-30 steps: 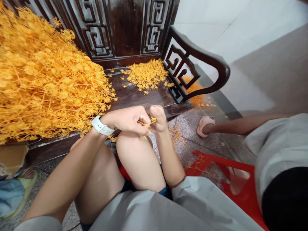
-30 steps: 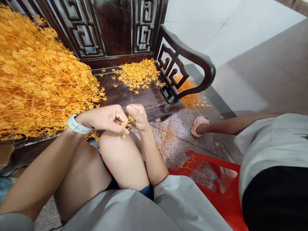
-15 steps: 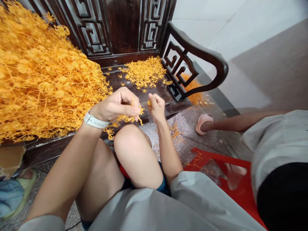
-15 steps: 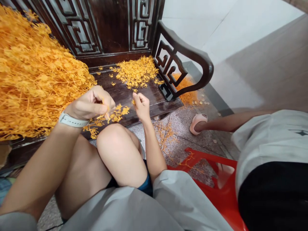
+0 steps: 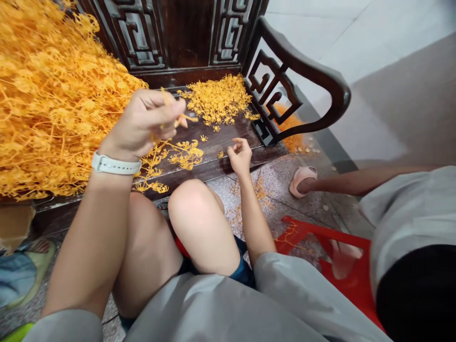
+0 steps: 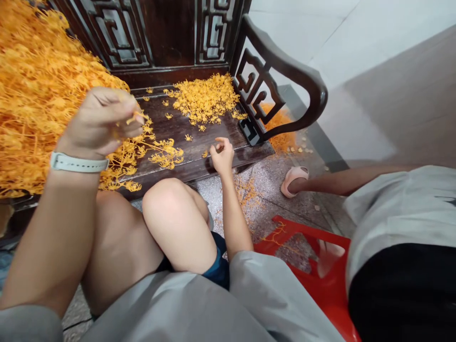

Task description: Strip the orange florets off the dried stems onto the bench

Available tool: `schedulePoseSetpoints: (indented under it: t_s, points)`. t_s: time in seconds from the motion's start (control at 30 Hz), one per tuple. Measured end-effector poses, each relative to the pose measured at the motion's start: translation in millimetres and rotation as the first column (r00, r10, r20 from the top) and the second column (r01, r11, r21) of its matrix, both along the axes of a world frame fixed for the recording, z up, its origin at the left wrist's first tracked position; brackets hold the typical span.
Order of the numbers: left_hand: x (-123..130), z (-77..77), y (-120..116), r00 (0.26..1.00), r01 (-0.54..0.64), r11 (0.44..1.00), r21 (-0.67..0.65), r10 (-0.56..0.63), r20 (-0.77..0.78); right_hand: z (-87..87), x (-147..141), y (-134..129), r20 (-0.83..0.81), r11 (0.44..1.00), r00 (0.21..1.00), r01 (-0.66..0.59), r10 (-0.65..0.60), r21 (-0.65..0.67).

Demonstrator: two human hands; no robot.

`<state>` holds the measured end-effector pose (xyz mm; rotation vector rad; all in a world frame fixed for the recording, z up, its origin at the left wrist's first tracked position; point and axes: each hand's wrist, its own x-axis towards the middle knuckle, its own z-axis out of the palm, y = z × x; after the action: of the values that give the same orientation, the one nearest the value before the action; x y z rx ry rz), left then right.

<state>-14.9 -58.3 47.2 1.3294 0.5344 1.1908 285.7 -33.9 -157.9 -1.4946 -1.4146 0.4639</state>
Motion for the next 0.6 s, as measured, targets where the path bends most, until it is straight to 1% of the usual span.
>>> schedulePoseSetpoints:
  t_s: [0.03,0.1,0.2,0.27,0.37,0.43,0.47,0.53,0.6]
  points:
    - [-2.7,0.2,3.1,0.997,-0.064,0.998,0.004,0.064,0.032,0.1,-2.2,-5.0,0.100,1.000,0.995,-0.028,0.028,0.005]
    - [-8.4,-0.2,9.0,0.982,-0.177,0.984,0.012,0.176,0.075,-0.9,-6.7,-15.1,0.228,0.994,0.967,-0.113,0.111,-0.005]
    - [-14.3,-1.2,14.3,0.955,-0.290,0.956,-0.041,0.292,0.048,-3.9,-11.7,-27.7,0.295,0.977,0.931,-0.206,0.214,-0.057]
    - [-15.0,-0.7,14.8,0.938,-0.343,0.936,-0.079,0.345,0.017,-3.9,-13.6,-31.7,0.312,0.979,0.928,-0.193,0.204,-0.065]
    - [-11.6,1.4,13.2,0.924,-0.374,0.919,-0.124,0.381,0.038,1.1,-18.6,-29.5,0.294,0.991,0.947,-0.133,0.129,-0.008]
    - [-8.0,2.3,12.2,0.926,-0.363,0.920,-0.147,0.374,0.050,5.8,-27.0,-23.5,0.283,0.991,0.952,-0.132,0.119,0.027]
    - [-6.3,2.1,12.1,0.927,-0.362,0.920,-0.148,0.372,0.049,7.7,-33.2,-19.7,0.282,0.989,0.950,-0.144,0.131,0.025]
    - [-3.1,0.6,12.3,0.930,-0.359,0.923,-0.140,0.366,0.032,9.6,-48.9,-11.2,0.282,0.984,0.943,-0.174,0.175,-0.028]
    - [-0.4,-2.1,12.6,0.930,-0.362,0.925,-0.119,0.367,0.021,8.8,-66.2,-3.1,0.285,0.973,0.932,-0.197,0.223,-0.118]
